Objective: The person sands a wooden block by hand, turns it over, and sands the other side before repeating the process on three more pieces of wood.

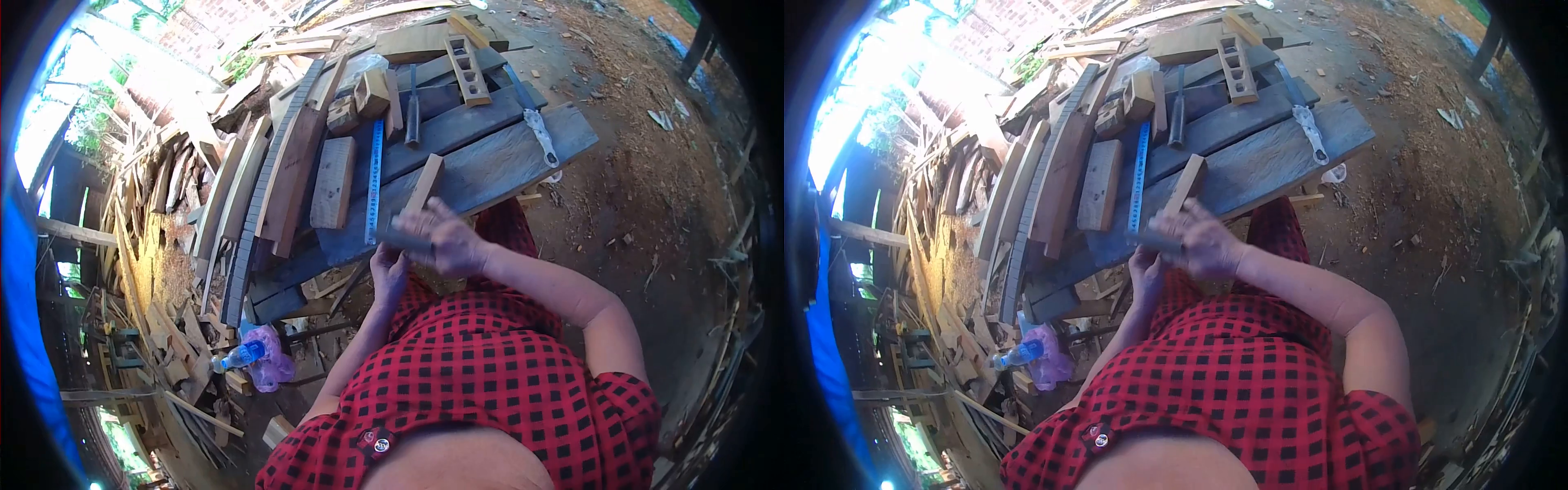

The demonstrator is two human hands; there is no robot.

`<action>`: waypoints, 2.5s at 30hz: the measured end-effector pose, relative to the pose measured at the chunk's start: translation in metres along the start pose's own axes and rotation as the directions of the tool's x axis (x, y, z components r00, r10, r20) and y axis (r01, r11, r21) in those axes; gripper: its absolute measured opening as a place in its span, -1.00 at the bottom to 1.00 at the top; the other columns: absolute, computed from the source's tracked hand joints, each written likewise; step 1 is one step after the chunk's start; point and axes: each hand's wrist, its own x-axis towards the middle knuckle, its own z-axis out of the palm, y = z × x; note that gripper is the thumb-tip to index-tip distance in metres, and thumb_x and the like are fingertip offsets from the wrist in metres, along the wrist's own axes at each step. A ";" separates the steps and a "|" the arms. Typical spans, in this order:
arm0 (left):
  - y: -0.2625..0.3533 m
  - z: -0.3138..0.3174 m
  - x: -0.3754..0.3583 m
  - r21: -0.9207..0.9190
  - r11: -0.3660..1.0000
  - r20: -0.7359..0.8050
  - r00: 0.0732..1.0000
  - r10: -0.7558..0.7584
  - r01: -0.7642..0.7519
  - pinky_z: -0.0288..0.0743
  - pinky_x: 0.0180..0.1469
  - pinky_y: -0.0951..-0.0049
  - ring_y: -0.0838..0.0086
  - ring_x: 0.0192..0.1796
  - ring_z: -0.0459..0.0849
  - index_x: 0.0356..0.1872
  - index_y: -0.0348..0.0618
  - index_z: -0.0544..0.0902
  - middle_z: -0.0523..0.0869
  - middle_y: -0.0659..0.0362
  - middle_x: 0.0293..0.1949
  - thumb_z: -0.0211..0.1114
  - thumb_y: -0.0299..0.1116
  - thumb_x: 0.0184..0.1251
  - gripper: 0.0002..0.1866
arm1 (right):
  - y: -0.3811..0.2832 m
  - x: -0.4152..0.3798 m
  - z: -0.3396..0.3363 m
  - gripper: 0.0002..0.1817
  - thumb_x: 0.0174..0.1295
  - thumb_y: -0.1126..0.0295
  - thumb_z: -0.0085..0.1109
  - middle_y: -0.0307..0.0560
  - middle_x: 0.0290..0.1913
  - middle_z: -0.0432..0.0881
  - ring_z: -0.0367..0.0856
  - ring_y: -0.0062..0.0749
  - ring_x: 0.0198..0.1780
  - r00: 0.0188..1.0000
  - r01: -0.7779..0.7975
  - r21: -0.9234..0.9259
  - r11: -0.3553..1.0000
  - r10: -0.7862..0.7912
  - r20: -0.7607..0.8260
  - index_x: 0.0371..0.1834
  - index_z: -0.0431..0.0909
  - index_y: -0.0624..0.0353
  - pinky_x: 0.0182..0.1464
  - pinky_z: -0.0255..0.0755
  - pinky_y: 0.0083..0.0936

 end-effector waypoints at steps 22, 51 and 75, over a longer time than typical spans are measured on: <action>0.044 0.005 -0.010 -0.377 0.729 0.142 0.813 -0.564 0.572 0.66 -0.35 0.35 0.27 -0.32 0.72 -0.18 -0.15 0.46 0.64 0.07 -0.40 0.13 -0.20 0.38 -0.77 | 0.096 0.003 -0.005 -0.56 0.15 0.23 0.23 -0.06 0.16 0.51 0.48 -0.23 0.13 0.899 -0.435 -0.106 0.894 0.437 -0.007 0.10 0.51 0.11 0.21 0.21 -0.15; 0.115 0.052 0.136 -0.064 0.927 0.063 0.928 -0.366 0.370 0.53 -0.40 0.40 0.35 -0.37 0.66 -0.15 -0.15 0.56 0.63 0.12 -0.40 0.20 -0.07 0.30 -0.66 | 0.136 -0.016 -0.020 -0.41 0.24 0.14 0.07 -0.08 0.33 0.32 0.18 -0.32 0.41 0.866 -0.500 -0.254 0.828 0.485 -0.124 0.31 0.28 0.13 0.41 -0.01 -0.10; 0.093 0.143 0.319 0.513 0.799 0.170 0.876 -0.451 0.312 0.57 -0.50 0.38 0.39 -0.45 0.63 -0.12 -0.22 0.56 0.59 0.10 -0.36 0.27 -0.22 0.23 -0.68 | 0.131 -0.009 -0.026 -0.55 0.26 0.20 0.03 -0.13 0.31 0.35 0.19 -0.25 0.40 0.891 -0.453 -0.309 0.836 0.434 -0.131 0.23 0.39 -0.01 0.35 0.05 0.08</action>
